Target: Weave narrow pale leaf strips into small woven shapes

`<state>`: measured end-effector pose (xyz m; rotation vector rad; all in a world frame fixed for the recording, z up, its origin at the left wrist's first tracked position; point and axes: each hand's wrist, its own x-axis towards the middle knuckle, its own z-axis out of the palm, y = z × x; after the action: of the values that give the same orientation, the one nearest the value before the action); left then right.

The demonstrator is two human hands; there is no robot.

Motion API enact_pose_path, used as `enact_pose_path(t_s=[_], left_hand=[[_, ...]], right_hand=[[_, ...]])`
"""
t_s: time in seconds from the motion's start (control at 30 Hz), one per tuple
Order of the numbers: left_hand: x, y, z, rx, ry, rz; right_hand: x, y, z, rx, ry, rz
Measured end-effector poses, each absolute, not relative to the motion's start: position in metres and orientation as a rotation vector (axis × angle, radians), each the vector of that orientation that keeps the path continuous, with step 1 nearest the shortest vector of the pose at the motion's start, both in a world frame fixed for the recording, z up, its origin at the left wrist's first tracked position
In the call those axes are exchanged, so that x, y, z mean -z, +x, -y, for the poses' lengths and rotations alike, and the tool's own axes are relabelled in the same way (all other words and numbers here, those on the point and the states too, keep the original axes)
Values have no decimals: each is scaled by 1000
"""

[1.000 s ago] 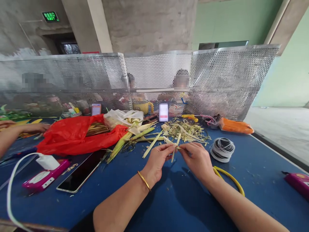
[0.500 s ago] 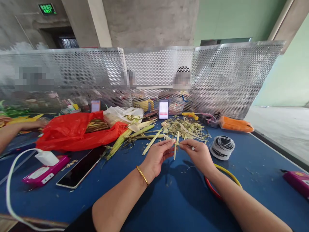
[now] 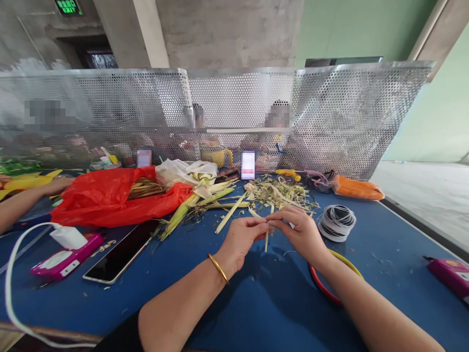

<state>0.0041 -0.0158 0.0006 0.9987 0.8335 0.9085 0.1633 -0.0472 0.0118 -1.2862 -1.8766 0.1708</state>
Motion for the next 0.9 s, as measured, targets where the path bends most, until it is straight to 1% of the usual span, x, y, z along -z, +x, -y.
enact_pose_path(t_s=[0.27,0.4,0.57,0.77,0.83,0.9], left_hand=[[-5,6,18,-905,1003,-910],[-3,6,17,-918,994,-887],[1,5,17,-961,1026,-880],[-4,5,17,-967,919,-856],[-6,5,16,-990,886,-842],[-7,6,17,-1006,891,-829]], right_hand=[[-18,163,50,-141,-1294,1908],[-18,164,50,-182,-1298,1896],[-14,160,50,-308,-1352,1802],[-12,162,49,-323,-1421,1615],[-12,164,48,-398,-1393,1522],[-11,165,46,-543,-1376,1480]])
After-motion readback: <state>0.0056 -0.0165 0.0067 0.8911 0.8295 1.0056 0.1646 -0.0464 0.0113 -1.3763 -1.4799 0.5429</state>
